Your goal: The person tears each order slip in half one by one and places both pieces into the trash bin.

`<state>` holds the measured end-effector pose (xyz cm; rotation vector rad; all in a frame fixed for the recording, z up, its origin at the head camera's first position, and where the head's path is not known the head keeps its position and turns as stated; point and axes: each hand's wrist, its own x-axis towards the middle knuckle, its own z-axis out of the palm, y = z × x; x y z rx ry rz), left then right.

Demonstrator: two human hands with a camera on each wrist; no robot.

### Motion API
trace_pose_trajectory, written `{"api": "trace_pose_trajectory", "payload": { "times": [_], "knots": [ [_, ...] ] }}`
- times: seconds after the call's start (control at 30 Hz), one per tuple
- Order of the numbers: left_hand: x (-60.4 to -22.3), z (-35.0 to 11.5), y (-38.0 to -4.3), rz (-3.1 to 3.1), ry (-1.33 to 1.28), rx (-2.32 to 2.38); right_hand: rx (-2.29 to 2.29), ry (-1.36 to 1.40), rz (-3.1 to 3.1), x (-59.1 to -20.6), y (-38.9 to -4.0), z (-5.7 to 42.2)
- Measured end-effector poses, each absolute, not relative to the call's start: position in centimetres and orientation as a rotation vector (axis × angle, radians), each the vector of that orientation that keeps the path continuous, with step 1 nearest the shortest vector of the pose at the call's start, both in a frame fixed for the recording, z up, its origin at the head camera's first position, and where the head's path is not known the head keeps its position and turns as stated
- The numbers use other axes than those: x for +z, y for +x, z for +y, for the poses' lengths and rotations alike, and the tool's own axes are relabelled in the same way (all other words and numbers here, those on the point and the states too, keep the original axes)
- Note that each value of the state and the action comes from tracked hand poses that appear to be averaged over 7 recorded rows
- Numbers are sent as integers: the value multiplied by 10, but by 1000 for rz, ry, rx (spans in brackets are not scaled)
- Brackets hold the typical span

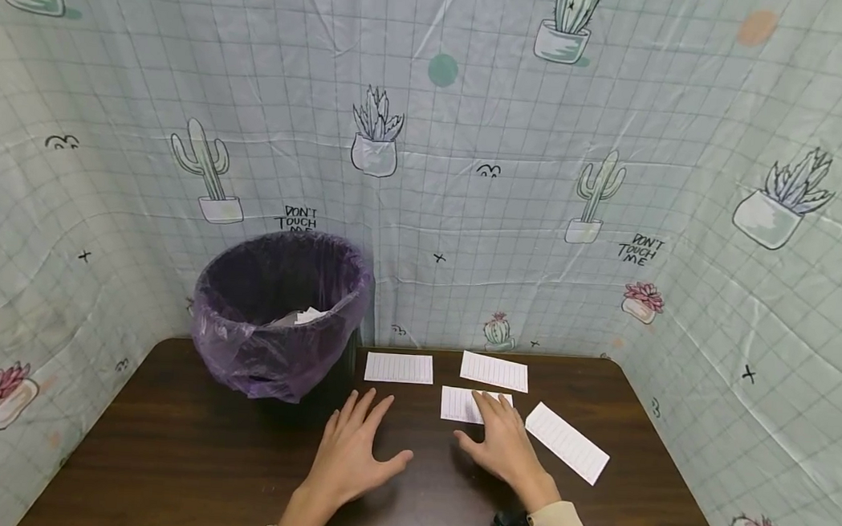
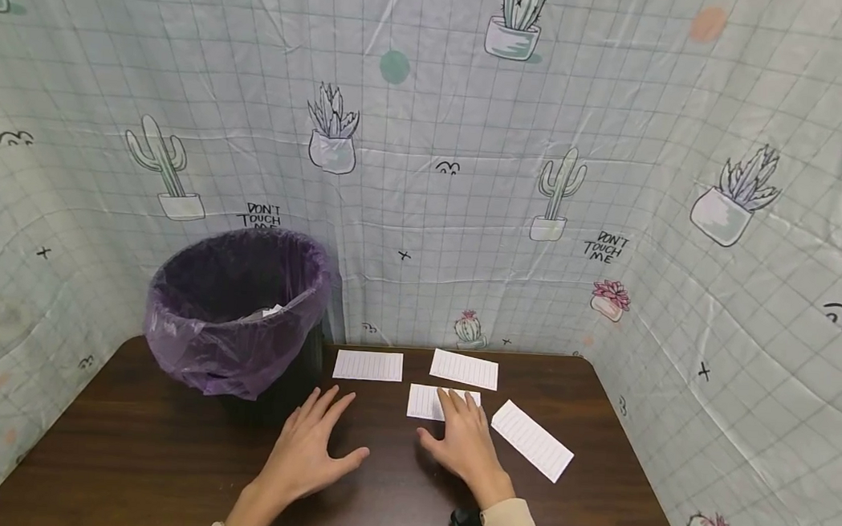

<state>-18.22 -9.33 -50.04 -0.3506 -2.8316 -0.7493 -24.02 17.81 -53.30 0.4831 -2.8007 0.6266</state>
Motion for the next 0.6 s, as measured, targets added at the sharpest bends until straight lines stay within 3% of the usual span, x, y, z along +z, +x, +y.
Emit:
{"api": "trace_pose_trajectory", "payload": {
  "times": [0.6],
  "knots": [
    [-510,-62,-205,-2878,-413,-830,537,467,-2874,-535,-285,205]
  ]
}}
